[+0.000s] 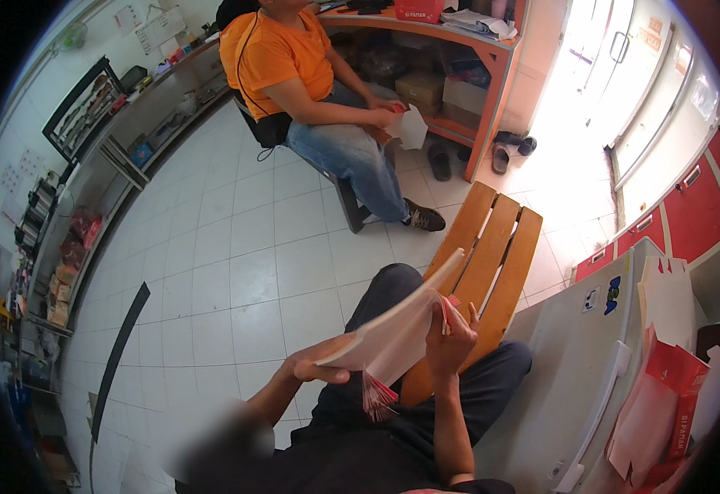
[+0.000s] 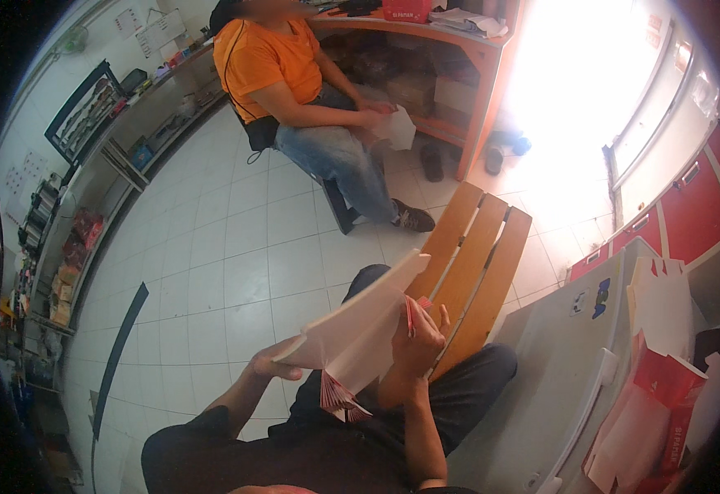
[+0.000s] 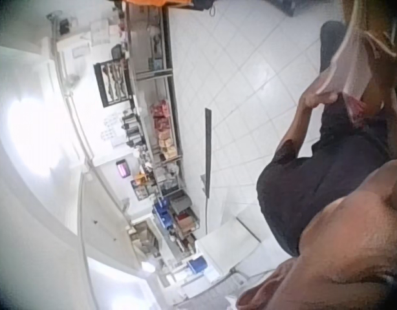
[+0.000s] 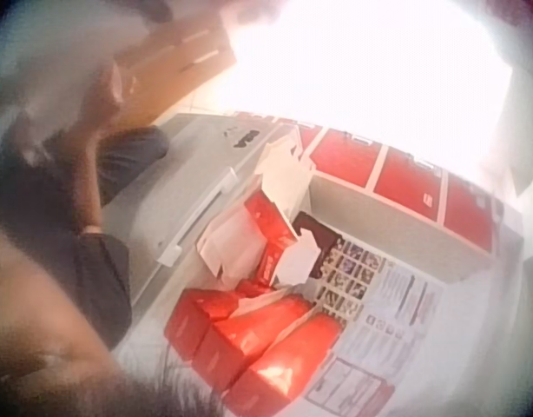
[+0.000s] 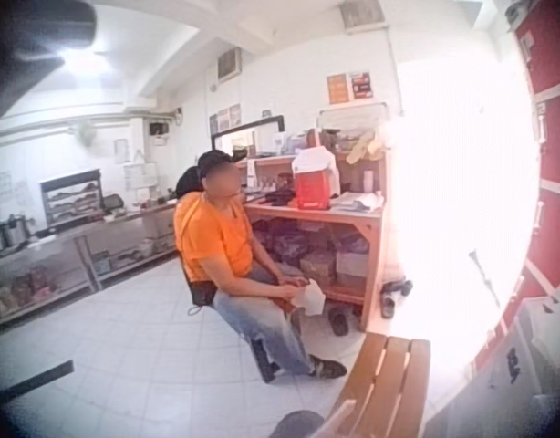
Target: The person assembles flat-packed cardboard boxes by folding and interlocking the flaps. They handle multiple red and white boxes, folding the sides and locking the tabs to form the box shape.
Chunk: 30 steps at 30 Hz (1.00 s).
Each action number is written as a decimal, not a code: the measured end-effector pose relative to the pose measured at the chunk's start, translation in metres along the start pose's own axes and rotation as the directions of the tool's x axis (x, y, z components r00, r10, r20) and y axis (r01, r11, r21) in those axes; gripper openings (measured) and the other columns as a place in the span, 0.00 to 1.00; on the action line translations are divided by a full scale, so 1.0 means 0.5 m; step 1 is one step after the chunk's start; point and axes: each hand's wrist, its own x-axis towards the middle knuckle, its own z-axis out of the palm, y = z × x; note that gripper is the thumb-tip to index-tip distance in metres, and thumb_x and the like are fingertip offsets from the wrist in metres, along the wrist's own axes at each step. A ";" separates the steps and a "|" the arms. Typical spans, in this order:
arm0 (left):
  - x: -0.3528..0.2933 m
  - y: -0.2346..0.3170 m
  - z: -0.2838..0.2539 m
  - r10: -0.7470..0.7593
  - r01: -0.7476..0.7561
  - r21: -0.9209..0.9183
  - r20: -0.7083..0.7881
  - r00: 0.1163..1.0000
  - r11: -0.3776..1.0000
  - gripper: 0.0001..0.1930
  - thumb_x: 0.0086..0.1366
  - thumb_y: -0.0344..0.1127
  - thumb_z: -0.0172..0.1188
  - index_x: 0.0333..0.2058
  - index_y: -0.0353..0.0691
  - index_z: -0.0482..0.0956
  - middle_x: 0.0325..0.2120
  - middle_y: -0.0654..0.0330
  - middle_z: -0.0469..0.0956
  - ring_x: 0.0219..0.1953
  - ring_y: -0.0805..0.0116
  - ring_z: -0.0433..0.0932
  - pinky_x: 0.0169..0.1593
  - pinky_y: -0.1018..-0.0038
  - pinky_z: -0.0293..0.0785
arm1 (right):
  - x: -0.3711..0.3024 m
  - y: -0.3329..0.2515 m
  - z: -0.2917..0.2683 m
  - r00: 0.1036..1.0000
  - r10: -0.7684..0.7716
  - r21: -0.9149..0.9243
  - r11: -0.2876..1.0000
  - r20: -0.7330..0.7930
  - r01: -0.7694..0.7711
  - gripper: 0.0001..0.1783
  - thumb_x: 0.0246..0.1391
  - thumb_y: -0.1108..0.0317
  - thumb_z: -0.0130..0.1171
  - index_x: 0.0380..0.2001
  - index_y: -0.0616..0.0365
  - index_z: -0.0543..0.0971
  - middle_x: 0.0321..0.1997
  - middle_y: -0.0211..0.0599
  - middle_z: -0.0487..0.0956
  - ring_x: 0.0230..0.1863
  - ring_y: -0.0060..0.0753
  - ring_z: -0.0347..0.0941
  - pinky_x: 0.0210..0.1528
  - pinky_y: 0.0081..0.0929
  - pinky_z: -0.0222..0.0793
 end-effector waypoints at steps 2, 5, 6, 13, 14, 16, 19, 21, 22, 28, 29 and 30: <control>0.012 0.000 -0.014 0.113 -0.105 -0.055 0.166 0.980 0.993 0.69 0.38 0.75 0.59 0.69 0.34 0.40 0.70 0.45 0.42 0.72 0.53 0.39 0.68 0.54 0.41 | 0.001 -0.011 -0.005 1.000 0.021 0.045 0.999 -0.003 -0.021 0.10 0.56 0.66 0.60 0.34 0.61 0.85 0.26 0.44 0.83 0.31 0.42 0.80 0.64 0.46 0.61; 0.061 -0.009 -0.016 0.410 -0.261 -0.435 0.294 0.863 0.862 0.89 0.10 0.95 0.45 0.70 0.39 0.32 0.71 0.46 0.27 0.73 0.50 0.26 0.67 0.42 0.35 | -0.016 0.010 -0.019 0.990 0.003 0.165 0.986 0.140 -0.026 0.10 0.56 0.68 0.58 0.37 0.59 0.84 0.32 0.42 0.84 0.36 0.41 0.82 0.64 0.46 0.59; 0.079 -0.001 -0.023 0.426 -0.234 -0.508 0.304 0.852 0.829 0.80 0.25 0.94 0.43 0.70 0.40 0.36 0.71 0.47 0.32 0.73 0.51 0.29 0.68 0.42 0.38 | -0.016 0.012 -0.026 0.986 0.003 0.195 0.980 0.169 -0.036 0.10 0.56 0.69 0.58 0.38 0.58 0.84 0.34 0.42 0.84 0.37 0.40 0.82 0.64 0.46 0.58; 0.179 0.014 0.039 0.444 -0.460 -0.055 -0.186 0.877 0.886 0.49 0.62 0.76 0.34 0.68 0.39 0.48 0.63 0.51 0.55 0.65 0.61 0.52 0.64 0.59 0.55 | -0.018 -0.060 -0.012 0.984 -0.106 0.161 0.984 0.144 0.083 0.10 0.46 0.75 0.66 0.35 0.56 0.85 0.38 0.39 0.85 0.44 0.34 0.82 0.64 0.49 0.58; 0.188 0.013 0.047 0.440 -0.467 -0.111 -0.202 0.875 0.877 0.48 0.63 0.74 0.34 0.67 0.39 0.49 0.61 0.51 0.57 0.62 0.62 0.55 0.62 0.61 0.57 | -0.020 -0.064 -0.014 0.983 -0.115 0.135 0.986 0.146 0.095 0.10 0.47 0.74 0.66 0.35 0.55 0.85 0.39 0.38 0.85 0.44 0.34 0.82 0.64 0.48 0.57; 0.198 0.013 0.057 0.432 -0.478 -0.215 -0.229 0.872 0.851 0.45 0.65 0.72 0.34 0.67 0.38 0.50 0.57 0.52 0.62 0.57 0.65 0.61 0.59 0.65 0.61 | -0.029 -0.067 -0.015 0.984 -0.113 0.091 0.991 0.139 0.101 0.09 0.47 0.73 0.66 0.35 0.55 0.85 0.39 0.37 0.85 0.45 0.33 0.82 0.65 0.48 0.56; 0.212 0.020 0.061 0.417 -0.493 -0.315 -0.279 0.865 0.811 0.41 0.68 0.68 0.35 0.66 0.37 0.51 0.51 0.53 0.68 0.50 0.69 0.69 0.54 0.71 0.68 | -0.039 -0.063 -0.003 0.987 -0.117 0.059 0.992 0.106 0.111 0.09 0.48 0.73 0.66 0.36 0.55 0.85 0.39 0.36 0.85 0.45 0.32 0.82 0.66 0.48 0.55; 0.219 0.027 0.065 0.360 -0.479 -0.426 -0.333 0.872 0.768 0.39 0.70 0.65 0.35 0.65 0.37 0.53 0.48 0.54 0.72 0.45 0.72 0.75 0.51 0.75 0.72 | -0.045 -0.055 0.004 0.985 -0.143 0.048 0.989 0.093 0.139 0.10 0.47 0.73 0.67 0.36 0.55 0.84 0.39 0.36 0.85 0.45 0.32 0.82 0.66 0.47 0.54; 0.223 0.029 0.063 0.314 -0.467 -0.499 -0.362 0.878 0.730 0.37 0.71 0.62 0.34 0.65 0.36 0.53 0.44 0.56 0.74 0.41 0.75 0.76 0.47 0.78 0.73 | -0.047 -0.056 0.006 0.984 -0.149 0.056 0.988 0.094 0.144 0.11 0.47 0.73 0.67 0.37 0.55 0.84 0.39 0.36 0.85 0.45 0.31 0.82 0.66 0.47 0.54; 0.233 0.045 0.078 0.203 -0.480 -0.510 -0.505 0.839 0.713 0.31 0.75 0.57 0.31 0.64 0.39 0.55 0.39 0.58 0.76 0.30 0.76 0.76 0.36 0.82 0.72 | -0.054 -0.059 0.014 0.977 -0.158 0.114 0.983 0.143 0.142 0.13 0.44 0.73 0.67 0.38 0.56 0.83 0.39 0.38 0.85 0.46 0.34 0.81 0.68 0.49 0.51; 0.234 0.042 0.077 0.204 -0.478 -0.482 -0.514 0.833 0.734 0.30 0.75 0.56 0.31 0.63 0.39 0.56 0.37 0.59 0.76 0.30 0.77 0.75 0.36 0.81 0.72 | -0.052 -0.053 0.010 0.972 -0.176 0.126 0.980 0.158 0.157 0.14 0.43 0.73 0.67 0.38 0.57 0.83 0.39 0.39 0.84 0.46 0.35 0.81 0.68 0.50 0.50; 0.236 0.033 0.081 0.201 -0.473 -0.458 -0.525 0.827 0.753 0.29 0.75 0.55 0.30 0.63 0.39 0.56 0.36 0.59 0.76 0.29 0.77 0.75 0.36 0.81 0.72 | -0.055 -0.048 0.002 0.966 -0.191 0.136 0.976 0.177 0.168 0.15 0.43 0.74 0.67 0.39 0.57 0.83 0.39 0.40 0.84 0.46 0.35 0.81 0.68 0.50 0.49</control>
